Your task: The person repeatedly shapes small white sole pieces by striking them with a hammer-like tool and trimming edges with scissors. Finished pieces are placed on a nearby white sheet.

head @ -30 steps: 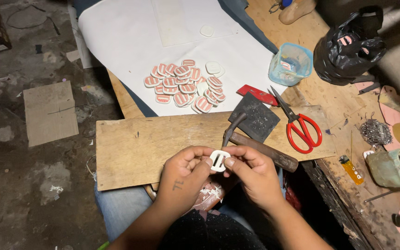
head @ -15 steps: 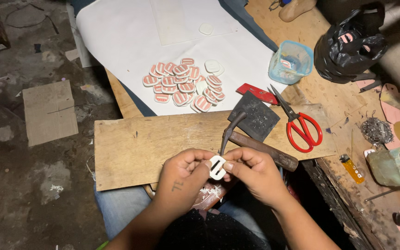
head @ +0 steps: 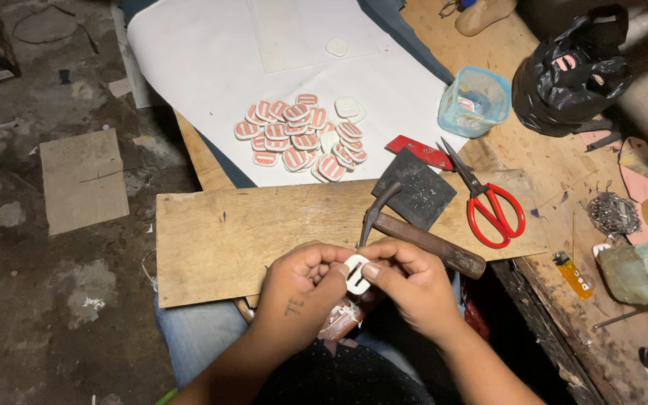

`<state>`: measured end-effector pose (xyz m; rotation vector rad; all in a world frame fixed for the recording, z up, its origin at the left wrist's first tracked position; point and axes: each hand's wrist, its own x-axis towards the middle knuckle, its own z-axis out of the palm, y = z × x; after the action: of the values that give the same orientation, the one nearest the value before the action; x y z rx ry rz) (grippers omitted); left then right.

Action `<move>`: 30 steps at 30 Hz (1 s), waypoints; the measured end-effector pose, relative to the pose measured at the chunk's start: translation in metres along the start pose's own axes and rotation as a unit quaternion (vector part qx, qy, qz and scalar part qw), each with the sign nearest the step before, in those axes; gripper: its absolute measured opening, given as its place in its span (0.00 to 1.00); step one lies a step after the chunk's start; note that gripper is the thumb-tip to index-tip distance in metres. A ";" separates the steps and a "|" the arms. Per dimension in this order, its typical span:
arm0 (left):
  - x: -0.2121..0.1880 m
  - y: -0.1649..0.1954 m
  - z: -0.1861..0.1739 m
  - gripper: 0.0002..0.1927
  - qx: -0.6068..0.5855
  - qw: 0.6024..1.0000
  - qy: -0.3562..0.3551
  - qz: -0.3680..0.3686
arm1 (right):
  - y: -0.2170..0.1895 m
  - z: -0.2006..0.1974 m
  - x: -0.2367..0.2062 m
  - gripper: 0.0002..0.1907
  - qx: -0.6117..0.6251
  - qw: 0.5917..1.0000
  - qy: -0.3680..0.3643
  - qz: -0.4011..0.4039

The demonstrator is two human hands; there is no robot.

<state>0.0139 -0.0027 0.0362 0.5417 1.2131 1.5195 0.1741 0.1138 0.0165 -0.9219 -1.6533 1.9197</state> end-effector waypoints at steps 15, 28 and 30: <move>-0.007 0.021 -0.001 0.09 0.035 0.999 0.013 0.019 | -0.020 0.002 0.001 0.14 -0.018 0.998 -0.067 0.014; -0.007 0.009 -0.003 0.08 0.115 0.989 0.055 0.078 | -0.009 0.013 -0.001 0.10 -0.058 0.997 -0.034 -0.027; -0.006 0.008 -0.003 0.08 0.169 0.977 0.051 0.120 | -0.008 0.015 -0.001 0.09 -0.050 0.998 -0.021 -0.019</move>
<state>0.0100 -0.0091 0.0434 0.8697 1.5439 1.5645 0.1631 0.1042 0.0252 -0.8870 -1.7930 1.8562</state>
